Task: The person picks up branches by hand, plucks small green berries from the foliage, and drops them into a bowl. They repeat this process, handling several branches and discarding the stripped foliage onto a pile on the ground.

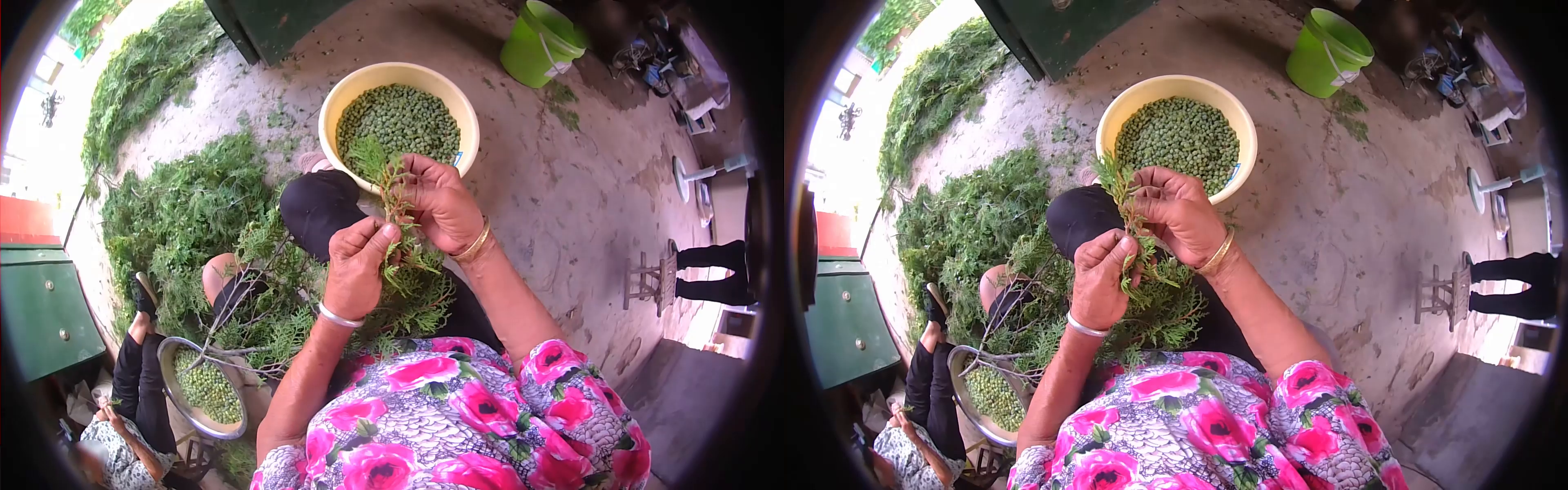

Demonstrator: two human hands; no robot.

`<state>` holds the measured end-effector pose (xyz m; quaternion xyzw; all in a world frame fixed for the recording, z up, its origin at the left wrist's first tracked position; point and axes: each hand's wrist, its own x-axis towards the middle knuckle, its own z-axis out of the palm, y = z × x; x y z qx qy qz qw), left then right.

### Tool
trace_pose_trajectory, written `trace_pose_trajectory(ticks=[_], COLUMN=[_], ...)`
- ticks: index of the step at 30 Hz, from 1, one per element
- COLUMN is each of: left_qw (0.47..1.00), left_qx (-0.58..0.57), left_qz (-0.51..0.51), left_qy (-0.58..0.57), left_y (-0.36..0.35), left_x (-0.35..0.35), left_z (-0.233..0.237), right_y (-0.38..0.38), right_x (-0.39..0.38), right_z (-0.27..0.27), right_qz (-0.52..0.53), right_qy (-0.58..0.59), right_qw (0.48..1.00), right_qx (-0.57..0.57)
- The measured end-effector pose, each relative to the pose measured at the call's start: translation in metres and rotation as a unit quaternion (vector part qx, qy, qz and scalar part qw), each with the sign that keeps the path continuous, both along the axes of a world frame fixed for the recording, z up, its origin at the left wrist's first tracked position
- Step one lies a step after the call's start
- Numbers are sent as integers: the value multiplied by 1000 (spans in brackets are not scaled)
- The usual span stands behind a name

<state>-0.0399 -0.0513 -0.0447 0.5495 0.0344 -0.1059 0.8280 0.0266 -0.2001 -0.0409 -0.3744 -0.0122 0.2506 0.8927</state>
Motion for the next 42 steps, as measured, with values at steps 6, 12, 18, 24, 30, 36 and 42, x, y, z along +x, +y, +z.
trace_pose_trajectory(ticks=[6, 12, 18, 24, 30, 36, 42], left_qw=[999, 999, 1000, 999, 990, 990, 987], left_qx=[35, 38, 16, -23, -121, -116, -137], left_qz=[23, 20, -21, -17, -52, -54, -62], left_qy=[-1, -6, 0, 40, 58, 59, 55], left_y=[0, 3, 5, 6, 11, 9, 13], left_x=[-2, 0, -2, 0, 4, 4, 4], left_z=[6, 9, 13, 13, 0, 0, 1], right_y=[3, -7, -27, -47, -9, -6, -3], right_x=[-2, 7, 19, 21, -8, -1, -5], right_z=[1, 11, 12, 16, 19, 14, 18], right_qz=[-35, -92, -129, -194, -78, -45, -9], right_qy=[18, -130, -136, -14, -53, -99, -125], right_qw=[998, 960, 937, 974, 983, 977, 977], right_qx=[-39, -232, -295, -117, -158, -184, -174])
